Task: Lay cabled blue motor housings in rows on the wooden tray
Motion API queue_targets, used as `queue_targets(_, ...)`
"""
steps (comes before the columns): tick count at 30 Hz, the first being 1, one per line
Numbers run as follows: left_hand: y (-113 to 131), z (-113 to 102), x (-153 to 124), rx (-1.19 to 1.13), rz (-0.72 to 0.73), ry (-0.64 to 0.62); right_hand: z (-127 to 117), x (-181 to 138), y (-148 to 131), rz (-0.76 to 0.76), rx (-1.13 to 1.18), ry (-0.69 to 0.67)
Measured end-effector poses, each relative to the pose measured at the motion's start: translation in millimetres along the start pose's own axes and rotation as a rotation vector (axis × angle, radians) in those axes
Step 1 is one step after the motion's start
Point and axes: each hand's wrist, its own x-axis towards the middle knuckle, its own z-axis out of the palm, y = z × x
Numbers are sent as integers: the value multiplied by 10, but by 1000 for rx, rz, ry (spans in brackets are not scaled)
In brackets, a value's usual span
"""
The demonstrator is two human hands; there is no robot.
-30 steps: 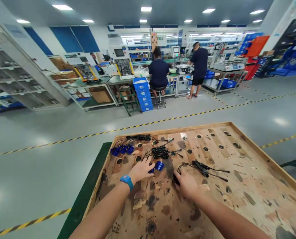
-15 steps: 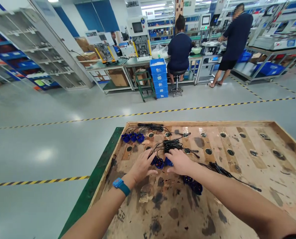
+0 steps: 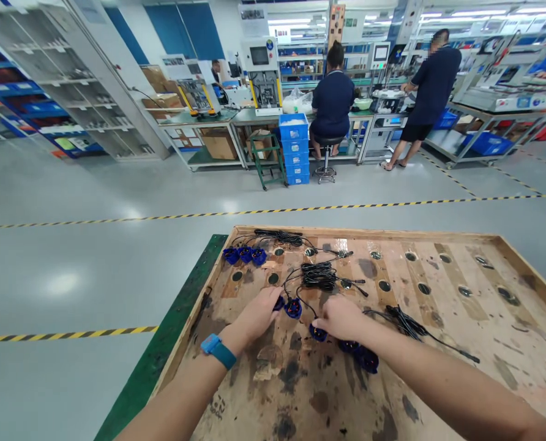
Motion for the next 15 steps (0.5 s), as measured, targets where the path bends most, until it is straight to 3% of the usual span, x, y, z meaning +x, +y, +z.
queue_targets(2,29,10,5,12,-14,12,-217,167,91,8,-40,74)
queue_targets(5,63,43,40,72,-55,58,-458,607,248,-100,-131,279)
queue_targets(10,53,112,140,192,-111,108,-560,1223,397,-141,-134,109)
queue_targets(15,-77,129,306,234,-104,228,-559,1335,508,-174,-75,81)
